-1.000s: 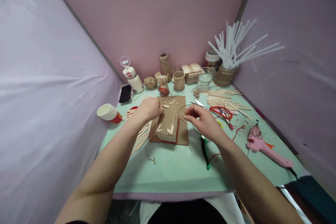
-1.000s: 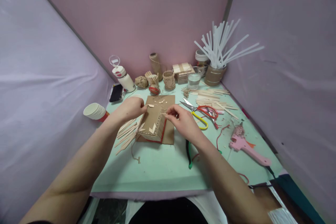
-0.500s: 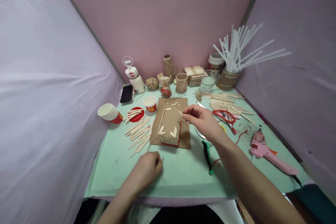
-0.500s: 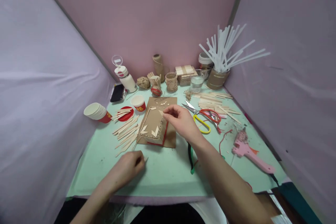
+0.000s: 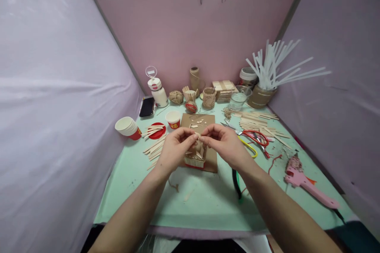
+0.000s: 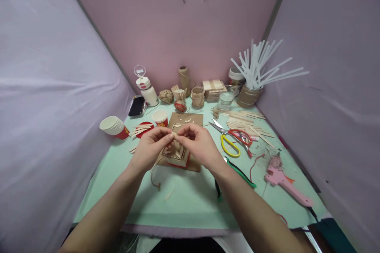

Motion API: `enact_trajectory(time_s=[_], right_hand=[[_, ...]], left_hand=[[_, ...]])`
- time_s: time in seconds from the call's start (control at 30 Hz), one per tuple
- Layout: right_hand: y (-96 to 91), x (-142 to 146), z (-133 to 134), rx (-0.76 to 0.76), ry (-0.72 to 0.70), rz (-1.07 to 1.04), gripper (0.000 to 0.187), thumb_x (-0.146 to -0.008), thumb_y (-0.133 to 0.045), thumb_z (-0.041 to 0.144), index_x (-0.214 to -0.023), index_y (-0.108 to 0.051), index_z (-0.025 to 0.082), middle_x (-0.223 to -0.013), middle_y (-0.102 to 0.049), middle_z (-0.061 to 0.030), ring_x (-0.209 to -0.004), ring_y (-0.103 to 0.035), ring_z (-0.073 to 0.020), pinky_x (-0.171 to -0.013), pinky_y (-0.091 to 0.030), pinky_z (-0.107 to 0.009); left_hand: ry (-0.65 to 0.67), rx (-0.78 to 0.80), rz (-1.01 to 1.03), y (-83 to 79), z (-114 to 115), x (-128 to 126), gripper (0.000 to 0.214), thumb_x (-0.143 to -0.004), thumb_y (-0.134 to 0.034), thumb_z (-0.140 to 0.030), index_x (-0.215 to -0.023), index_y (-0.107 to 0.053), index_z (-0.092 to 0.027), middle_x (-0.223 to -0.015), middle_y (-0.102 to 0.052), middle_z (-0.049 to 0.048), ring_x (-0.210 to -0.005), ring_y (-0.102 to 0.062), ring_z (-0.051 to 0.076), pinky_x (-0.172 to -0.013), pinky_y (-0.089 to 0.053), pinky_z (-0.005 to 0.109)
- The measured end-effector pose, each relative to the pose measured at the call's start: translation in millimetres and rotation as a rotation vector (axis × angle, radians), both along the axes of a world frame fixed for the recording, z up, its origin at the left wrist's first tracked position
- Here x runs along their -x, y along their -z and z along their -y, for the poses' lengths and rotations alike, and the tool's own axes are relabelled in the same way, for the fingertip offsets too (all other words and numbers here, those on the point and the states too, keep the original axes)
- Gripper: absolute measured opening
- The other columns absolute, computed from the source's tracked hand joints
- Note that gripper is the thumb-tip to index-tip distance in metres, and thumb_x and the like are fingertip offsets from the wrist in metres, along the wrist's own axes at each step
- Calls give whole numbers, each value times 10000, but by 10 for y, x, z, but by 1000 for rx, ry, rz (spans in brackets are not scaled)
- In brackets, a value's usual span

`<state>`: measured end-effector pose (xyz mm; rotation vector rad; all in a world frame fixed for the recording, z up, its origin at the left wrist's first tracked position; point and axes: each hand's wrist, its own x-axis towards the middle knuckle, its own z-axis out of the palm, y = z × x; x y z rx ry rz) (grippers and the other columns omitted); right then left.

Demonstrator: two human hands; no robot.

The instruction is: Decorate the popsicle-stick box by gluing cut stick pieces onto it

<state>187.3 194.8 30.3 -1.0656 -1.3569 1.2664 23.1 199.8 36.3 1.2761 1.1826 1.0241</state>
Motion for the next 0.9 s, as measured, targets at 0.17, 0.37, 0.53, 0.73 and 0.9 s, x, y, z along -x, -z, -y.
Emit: enact_trajectory(time_s=[0.17,0.37,0.53,0.73,0.9], right_hand=[[76,-104,-128,-434,17,561,213,-938,-485,214,-1037,-674,204,-1043,-706,-84,-978,-605,-226,-877,-484,-394],[248,-82,-370,-708,-186,1020,353,-965,-436,187,-1276,-603,178,-1319,-618,-103,-1166,-458,-277,-995,-426,-447],[231,-20,-286,-575,-161,1135,376,-969,-427,214,-1313,-565,152,-1345,-580,-126,-1206,-424,-313,-988,-387,-472],[201,-22,-238,-498,-170,1071,381,-972,-399,205,-1318,-554,176,-1335,-568,-130,-1210,-421,-300,-998,-381,-468],[243,-88,-251,-510,-134,1018,390,-972,-384,187,-1326,-546,162,-1359,-551,-123,-1207,-403,-296,-1011,-382,-463]], left_hand=[[-73,-8,8,49,-148,112,247,-736,-707,-382,-779,-605,-161,-676,-639,1,-615,-589,110,-595,-483,235],[-52,-29,-129,93,-323,212,273,-730,-677,-330,-927,-571,-173,-629,-611,-41,-610,-603,124,-626,-474,250],[-52,-101,-277,207,-415,163,178,-768,-639,-292,-903,-617,-178,-699,-665,-2,-673,-640,152,-650,-475,259],[-11,-165,-529,246,-529,109,117,-825,-600,-228,-908,-674,-190,-839,-728,35,-794,-667,184,-742,-494,289],[3,-285,-726,239,-597,107,163,-847,-605,-189,-984,-694,-184,-933,-713,57,-876,-651,204,-810,-493,323]])
